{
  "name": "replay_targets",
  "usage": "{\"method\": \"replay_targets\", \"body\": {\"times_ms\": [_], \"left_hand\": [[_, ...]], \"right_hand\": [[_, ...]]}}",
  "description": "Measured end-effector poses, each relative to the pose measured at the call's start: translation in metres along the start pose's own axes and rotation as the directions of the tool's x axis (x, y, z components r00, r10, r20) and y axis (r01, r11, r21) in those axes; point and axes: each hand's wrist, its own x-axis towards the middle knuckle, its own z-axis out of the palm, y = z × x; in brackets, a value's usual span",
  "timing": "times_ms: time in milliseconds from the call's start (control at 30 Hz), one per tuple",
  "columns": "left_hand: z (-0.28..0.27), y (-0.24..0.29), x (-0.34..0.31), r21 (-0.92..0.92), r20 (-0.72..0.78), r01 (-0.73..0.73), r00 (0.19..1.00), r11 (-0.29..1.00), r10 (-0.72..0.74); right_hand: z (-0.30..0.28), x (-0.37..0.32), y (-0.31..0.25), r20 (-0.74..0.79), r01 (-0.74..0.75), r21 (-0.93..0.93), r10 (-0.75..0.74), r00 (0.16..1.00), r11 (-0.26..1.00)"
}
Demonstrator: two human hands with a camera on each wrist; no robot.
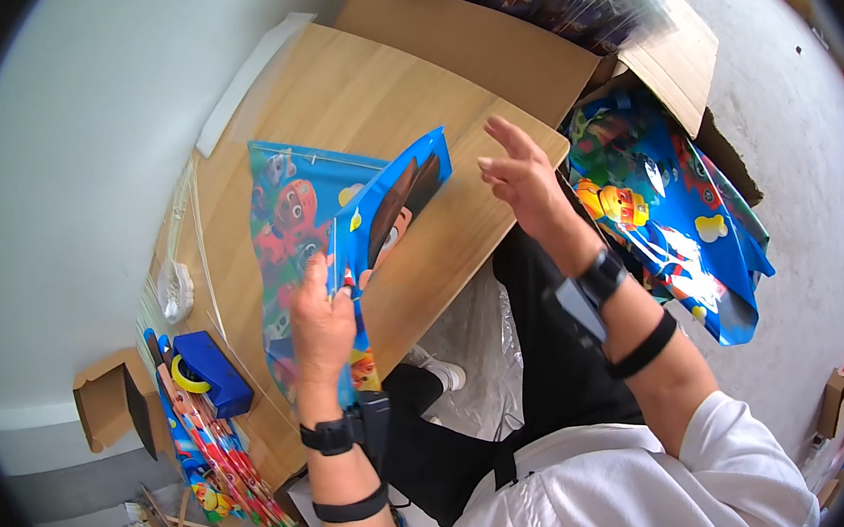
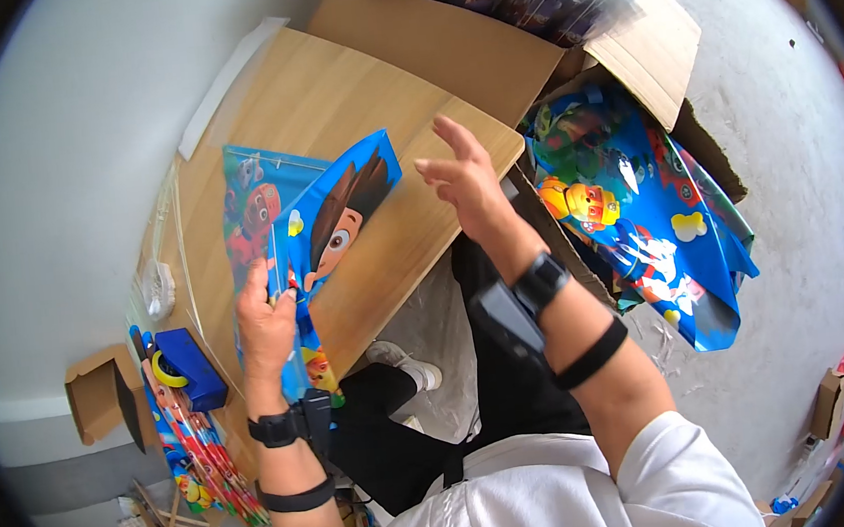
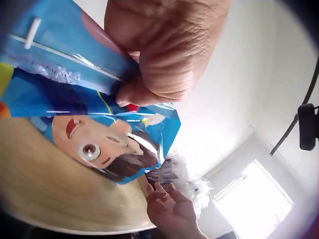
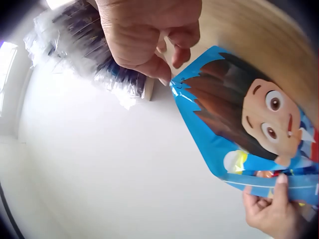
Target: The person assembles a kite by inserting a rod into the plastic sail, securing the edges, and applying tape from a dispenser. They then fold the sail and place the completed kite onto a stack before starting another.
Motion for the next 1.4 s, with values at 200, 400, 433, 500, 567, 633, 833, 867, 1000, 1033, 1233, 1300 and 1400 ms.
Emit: {"method": "replay_targets", "body": {"times_ms": [200, 400, 433, 500, 567, 633, 833, 867, 1000, 1033, 1233, 1300, 1400], "left_hand": [[-0.025, -0.024, 0.035, -0.18, 0.243, 0.109, 0.968, 0.978, -0.064], [-0.029, -0.071, 0.088, 0.679, 0.197, -0.123, 0.98, 0.723, -0.018], [-0.022, -0.078, 0.095, 0.678, 0.197, -0.114, 0.98, 0.726, -0.029], [-0.008, -0.087, 0.106, 0.675, 0.321, -0.143, 0.94, 0.724, -0.113], [0.008, -0.096, 0.104, 0.696, 0.238, -0.134, 0.97, 0.705, -0.05], [0.016, -0.102, 0.101, 0.691, 0.127, -0.09, 0.992, 0.717, 0.002], [-0.023, -0.096, 0.047, 0.396, -0.048, -0.058, 0.995, 0.917, 0.083], [-0.035, -0.099, 0.028, 0.373, -0.151, 0.001, 0.987, 0.928, 0.06], [-0.104, -0.154, -0.063, 0.24, -0.638, 0.314, 0.764, 0.919, -0.094], [-0.119, -0.173, -0.083, 0.097, -0.758, 0.383, 0.627, 0.919, -0.181], [-0.194, -0.265, -0.155, -0.545, -0.594, 0.59, 0.229, 0.596, -0.771], [-0.201, -0.258, -0.151, -0.573, -0.488, 0.649, 0.22, 0.5, -0.845], [-0.202, -0.261, -0.141, -0.617, -0.333, 0.694, 0.197, 0.371, -0.922]], "right_hand": [[0.008, 0.043, 0.009, 0.508, -0.237, -0.019, 0.213, 0.834, 0.971], [-0.005, 0.018, 0.022, 0.319, -0.328, -0.088, 0.339, 0.885, 0.94], [-0.003, 0.013, 0.02, 0.307, -0.351, -0.093, 0.362, 0.88, 0.932], [-0.001, 0.009, 0.022, 0.28, -0.386, -0.096, 0.397, 0.874, 0.918], [0.0, 0.008, 0.023, 0.259, -0.416, -0.107, 0.429, 0.865, 0.903], [0.002, 0.008, 0.023, 0.19, -0.44, -0.064, 0.444, 0.876, 0.896], [0.005, 0.012, 0.037, 0.136, -0.382, 0.008, 0.377, 0.916, 0.924], [0.004, 0.012, 0.038, 0.124, -0.376, 0.021, 0.371, 0.92, 0.926], [-0.007, 0.016, 0.05, 0.12, -0.263, 0.021, 0.259, 0.958, 0.964], [-0.009, 0.018, 0.052, 0.128, -0.258, 0.011, 0.254, 0.959, 0.966], [-0.017, 0.027, 0.053, 0.146, -0.248, -0.017, 0.248, 0.958, 0.969], [-0.02, 0.03, 0.054, 0.152, -0.242, -0.035, 0.244, 0.958, 0.97], [-0.016, 0.027, 0.052, 0.144, -0.237, -0.054, 0.242, 0.96, 0.97]]}}
